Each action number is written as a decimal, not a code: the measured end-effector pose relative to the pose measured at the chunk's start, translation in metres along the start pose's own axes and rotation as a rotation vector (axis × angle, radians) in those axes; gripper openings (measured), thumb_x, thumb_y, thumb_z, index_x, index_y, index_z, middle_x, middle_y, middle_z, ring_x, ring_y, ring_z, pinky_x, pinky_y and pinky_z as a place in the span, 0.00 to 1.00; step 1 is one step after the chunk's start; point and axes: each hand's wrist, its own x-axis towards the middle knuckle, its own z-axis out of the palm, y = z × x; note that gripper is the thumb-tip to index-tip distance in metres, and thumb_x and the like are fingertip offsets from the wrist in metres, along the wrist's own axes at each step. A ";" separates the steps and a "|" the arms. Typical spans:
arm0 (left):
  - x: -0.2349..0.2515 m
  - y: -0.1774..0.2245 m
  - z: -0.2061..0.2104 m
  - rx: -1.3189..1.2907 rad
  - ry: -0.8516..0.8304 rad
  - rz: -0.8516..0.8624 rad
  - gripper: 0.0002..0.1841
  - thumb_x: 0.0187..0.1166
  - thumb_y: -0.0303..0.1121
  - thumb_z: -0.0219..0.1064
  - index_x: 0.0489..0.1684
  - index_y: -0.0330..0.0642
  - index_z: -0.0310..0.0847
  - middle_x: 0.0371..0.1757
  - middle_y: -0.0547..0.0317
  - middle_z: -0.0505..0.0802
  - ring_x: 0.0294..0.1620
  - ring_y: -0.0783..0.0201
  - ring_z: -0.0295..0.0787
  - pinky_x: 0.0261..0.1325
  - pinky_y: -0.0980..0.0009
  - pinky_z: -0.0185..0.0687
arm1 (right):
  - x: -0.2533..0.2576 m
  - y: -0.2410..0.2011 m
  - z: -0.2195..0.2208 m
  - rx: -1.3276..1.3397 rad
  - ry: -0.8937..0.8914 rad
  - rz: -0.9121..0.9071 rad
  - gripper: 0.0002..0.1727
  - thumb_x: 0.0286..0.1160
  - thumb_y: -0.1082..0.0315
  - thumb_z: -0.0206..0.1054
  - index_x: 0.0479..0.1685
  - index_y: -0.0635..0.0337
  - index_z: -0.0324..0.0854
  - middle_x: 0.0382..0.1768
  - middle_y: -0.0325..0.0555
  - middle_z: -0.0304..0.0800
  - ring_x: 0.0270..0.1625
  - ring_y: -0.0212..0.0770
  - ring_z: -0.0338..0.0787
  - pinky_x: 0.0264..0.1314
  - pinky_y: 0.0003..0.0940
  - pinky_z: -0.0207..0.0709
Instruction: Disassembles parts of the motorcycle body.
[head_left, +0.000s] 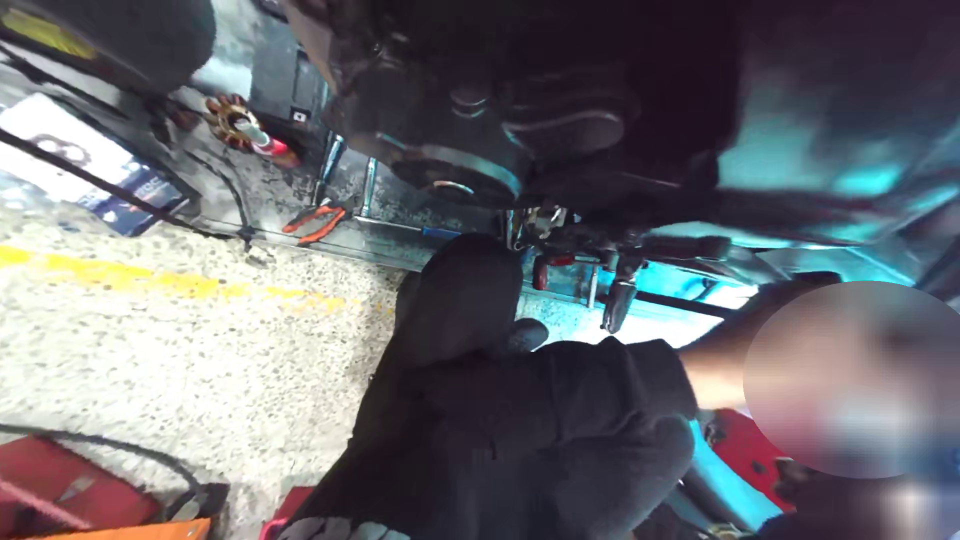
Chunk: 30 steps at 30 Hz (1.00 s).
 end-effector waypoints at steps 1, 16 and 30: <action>-0.001 0.001 -0.004 -0.028 -0.022 -0.019 0.10 0.67 0.20 0.79 0.39 0.24 0.86 0.32 0.46 0.91 0.32 0.65 0.89 0.40 0.71 0.88 | -0.001 -0.002 0.001 0.048 -0.027 0.062 0.16 0.89 0.59 0.60 0.59 0.65 0.73 0.32 0.35 0.92 0.26 0.32 0.92 0.24 0.27 0.88; -0.004 0.006 -0.013 -0.489 -0.356 -0.241 0.19 0.83 0.19 0.56 0.73 0.31 0.74 0.49 0.39 0.93 0.12 0.78 0.64 0.11 0.83 0.56 | 0.005 -0.004 -0.001 0.339 -0.006 0.172 0.24 0.96 0.50 0.46 0.62 0.64 0.75 0.27 0.46 0.93 0.20 0.37 0.89 0.18 0.29 0.85; -0.008 0.005 -0.010 -0.020 -0.070 -0.108 0.11 0.74 0.28 0.76 0.49 0.36 0.84 0.26 0.60 0.93 0.18 0.76 0.81 0.21 0.80 0.78 | -0.001 0.002 0.008 0.118 0.046 -0.005 0.32 0.77 0.70 0.72 0.74 0.74 0.61 0.43 0.47 0.92 0.37 0.37 0.93 0.36 0.31 0.92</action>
